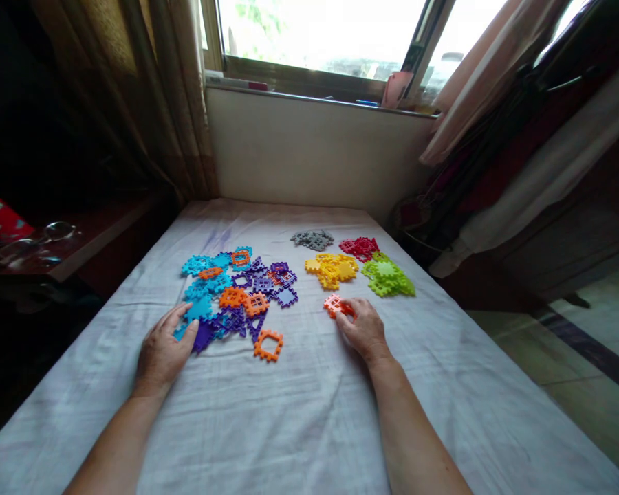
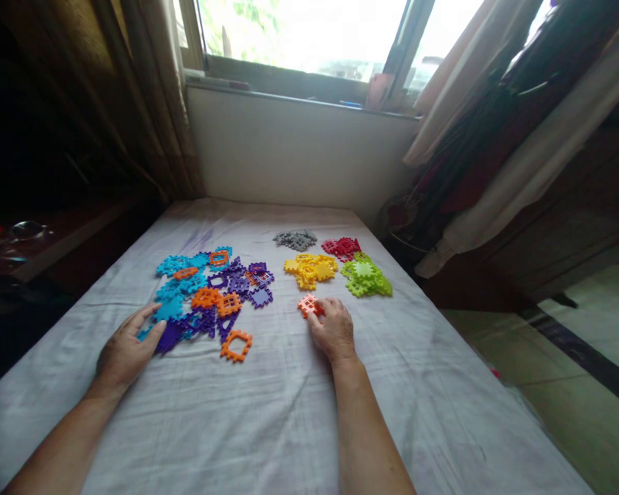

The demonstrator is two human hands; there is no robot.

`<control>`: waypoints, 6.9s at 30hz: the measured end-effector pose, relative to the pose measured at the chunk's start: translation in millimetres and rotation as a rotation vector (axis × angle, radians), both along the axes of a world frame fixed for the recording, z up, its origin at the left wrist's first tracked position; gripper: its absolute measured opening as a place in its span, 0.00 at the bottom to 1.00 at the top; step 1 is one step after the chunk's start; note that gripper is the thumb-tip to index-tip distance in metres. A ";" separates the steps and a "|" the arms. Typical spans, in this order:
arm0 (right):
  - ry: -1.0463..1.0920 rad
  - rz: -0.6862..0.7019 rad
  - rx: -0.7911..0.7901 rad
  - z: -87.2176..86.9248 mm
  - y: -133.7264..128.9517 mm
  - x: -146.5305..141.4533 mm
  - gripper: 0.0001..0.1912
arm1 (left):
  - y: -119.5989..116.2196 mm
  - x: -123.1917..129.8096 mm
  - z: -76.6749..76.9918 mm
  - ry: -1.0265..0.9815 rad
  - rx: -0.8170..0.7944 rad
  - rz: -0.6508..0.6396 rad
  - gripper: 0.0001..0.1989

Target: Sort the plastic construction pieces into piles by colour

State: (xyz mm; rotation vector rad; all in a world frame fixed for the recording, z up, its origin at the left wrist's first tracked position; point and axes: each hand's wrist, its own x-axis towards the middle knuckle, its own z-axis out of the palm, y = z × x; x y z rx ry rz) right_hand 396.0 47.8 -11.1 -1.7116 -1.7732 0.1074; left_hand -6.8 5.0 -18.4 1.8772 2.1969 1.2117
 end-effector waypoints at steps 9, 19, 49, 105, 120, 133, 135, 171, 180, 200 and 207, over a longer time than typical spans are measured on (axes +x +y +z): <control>0.056 0.363 0.050 -0.1 -4.9 -31.8 0.10 | -2.9 2.7 5.0 0.020 -0.007 -0.016 0.22; -0.106 0.600 0.025 26.5 -41.7 -94.1 0.14 | -2.8 3.1 5.1 0.036 0.004 -0.019 0.22; -0.034 0.138 0.104 14.7 -10.6 -30.1 0.09 | -13.3 36.0 14.3 0.308 0.074 -0.264 0.19; 0.232 -0.149 0.030 -6.4 2.5 -7.5 0.20 | -6.7 23.1 11.1 0.210 0.042 -0.173 0.16; -0.185 0.333 -0.126 47.4 54.0 -124.7 0.21 | -5.7 23.6 9.2 0.202 0.070 -0.161 0.16; -0.322 0.216 -0.374 58.1 122.6 -132.5 0.19 | -4.8 22.3 5.9 0.198 0.068 -0.166 0.14; -0.292 0.197 -0.330 61.5 133.0 -132.8 0.19 | -4.9 22.2 6.5 0.193 0.062 -0.167 0.15; 0.074 0.065 -0.513 67.2 39.4 5.4 0.21 | -3.1 22.3 9.5 0.139 0.037 -0.182 0.14; -0.069 0.236 -0.625 75.8 35.0 -5.4 0.17 | -3.4 21.7 11.3 0.149 0.044 -0.212 0.16; -0.260 0.582 -0.216 59.8 14.3 -157.1 0.16 | -4.0 24.5 11.3 0.125 0.016 -0.196 0.14; -0.402 0.610 -0.205 56.8 35.4 -203.0 0.21 | -3.7 23.4 10.4 0.134 0.007 -0.211 0.13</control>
